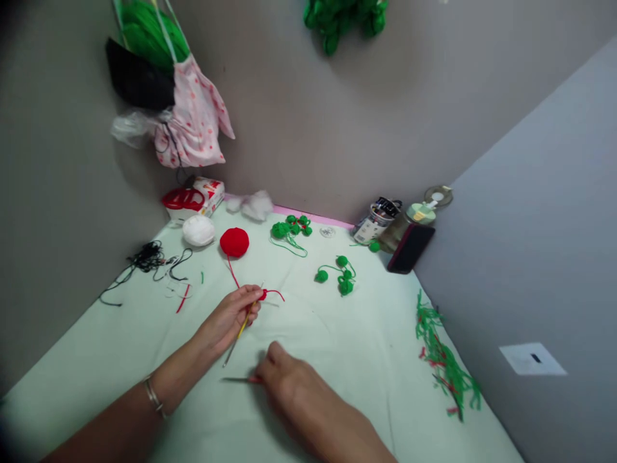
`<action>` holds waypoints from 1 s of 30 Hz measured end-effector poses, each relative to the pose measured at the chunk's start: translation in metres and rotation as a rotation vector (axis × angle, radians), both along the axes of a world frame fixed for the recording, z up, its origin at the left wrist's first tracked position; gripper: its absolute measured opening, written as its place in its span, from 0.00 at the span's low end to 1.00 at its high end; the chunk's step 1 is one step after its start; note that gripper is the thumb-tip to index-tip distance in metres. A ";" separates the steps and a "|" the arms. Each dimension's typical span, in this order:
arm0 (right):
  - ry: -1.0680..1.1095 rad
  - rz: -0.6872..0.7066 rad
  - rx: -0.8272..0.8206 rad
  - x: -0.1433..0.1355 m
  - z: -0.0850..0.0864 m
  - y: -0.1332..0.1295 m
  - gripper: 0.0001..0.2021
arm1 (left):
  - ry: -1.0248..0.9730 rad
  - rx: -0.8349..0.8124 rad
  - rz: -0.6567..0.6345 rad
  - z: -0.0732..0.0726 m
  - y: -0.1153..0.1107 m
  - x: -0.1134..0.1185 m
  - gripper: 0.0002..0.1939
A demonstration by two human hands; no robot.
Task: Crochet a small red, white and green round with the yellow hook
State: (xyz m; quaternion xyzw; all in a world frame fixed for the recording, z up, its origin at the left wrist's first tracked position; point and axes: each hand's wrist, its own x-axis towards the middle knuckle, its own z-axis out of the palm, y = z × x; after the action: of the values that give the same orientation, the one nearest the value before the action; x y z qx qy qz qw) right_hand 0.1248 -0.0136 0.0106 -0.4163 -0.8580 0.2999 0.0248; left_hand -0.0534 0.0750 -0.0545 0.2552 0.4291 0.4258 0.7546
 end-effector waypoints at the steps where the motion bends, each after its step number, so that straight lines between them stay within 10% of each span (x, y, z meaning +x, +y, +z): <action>1: 0.131 -0.095 -0.050 0.007 0.004 0.006 0.09 | -0.012 -0.005 0.001 0.000 0.000 0.000 0.19; 9: 0.712 -0.693 -0.479 0.024 -0.015 0.033 0.25 | -0.119 0.019 0.066 0.010 -0.004 0.002 0.10; 30: 0.660 -0.765 -0.405 0.025 -0.021 0.032 0.28 | -0.172 0.015 -0.033 0.025 -0.015 0.011 0.16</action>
State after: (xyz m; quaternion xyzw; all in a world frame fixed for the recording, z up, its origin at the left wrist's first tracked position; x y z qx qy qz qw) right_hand 0.1494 0.0186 -0.0102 -0.5788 -0.5171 0.5437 0.3193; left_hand -0.0420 0.0600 -0.0291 0.2303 0.3554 0.4367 0.7937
